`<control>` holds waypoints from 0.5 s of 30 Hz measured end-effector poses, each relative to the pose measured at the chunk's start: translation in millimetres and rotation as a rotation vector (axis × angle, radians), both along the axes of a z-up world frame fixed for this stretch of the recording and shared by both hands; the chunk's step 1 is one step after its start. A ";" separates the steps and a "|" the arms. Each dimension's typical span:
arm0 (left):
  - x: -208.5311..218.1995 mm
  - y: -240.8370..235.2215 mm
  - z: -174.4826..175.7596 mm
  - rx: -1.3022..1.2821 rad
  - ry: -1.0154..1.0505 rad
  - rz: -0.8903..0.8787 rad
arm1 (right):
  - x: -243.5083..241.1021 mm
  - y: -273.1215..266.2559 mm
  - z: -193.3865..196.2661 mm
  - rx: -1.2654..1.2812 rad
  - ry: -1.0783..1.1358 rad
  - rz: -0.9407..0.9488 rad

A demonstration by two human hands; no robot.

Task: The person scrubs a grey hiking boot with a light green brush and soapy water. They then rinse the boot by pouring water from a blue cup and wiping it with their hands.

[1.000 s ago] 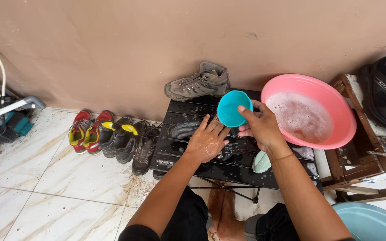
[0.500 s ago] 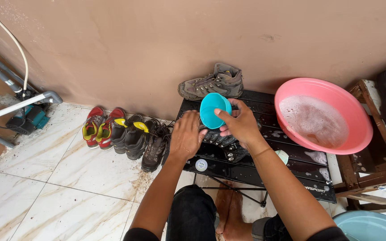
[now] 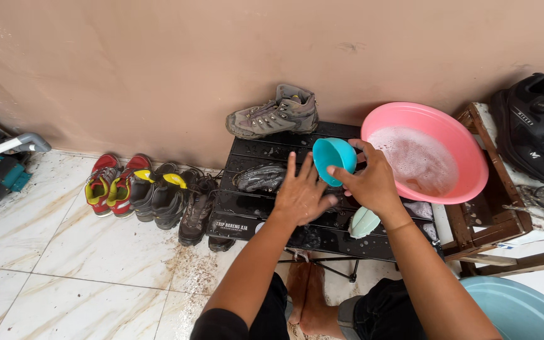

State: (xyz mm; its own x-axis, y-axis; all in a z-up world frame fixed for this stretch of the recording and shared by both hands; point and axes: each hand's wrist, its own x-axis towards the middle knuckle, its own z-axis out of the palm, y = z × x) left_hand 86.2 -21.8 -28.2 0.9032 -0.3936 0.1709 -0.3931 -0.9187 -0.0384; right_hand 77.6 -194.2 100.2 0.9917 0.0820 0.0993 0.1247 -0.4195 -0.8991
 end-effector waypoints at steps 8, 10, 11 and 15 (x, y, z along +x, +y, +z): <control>10.6 11.7 -13.2 -0.056 -0.140 -0.478 | 14.2 -46.9 -35.9 -0.280 -0.336 -0.045; 14.3 6.0 -39.6 -0.116 -0.197 -0.535 | 1.6 -48.0 -36.1 -0.117 -0.302 -0.057; 17.0 3.6 -52.8 -0.181 -0.255 -0.586 | -3.7 -48.3 -36.2 0.044 -0.267 -0.062; 6.6 16.4 -52.9 -0.263 -0.324 -0.670 | -3.6 -68.0 -68.2 0.294 -0.261 -0.115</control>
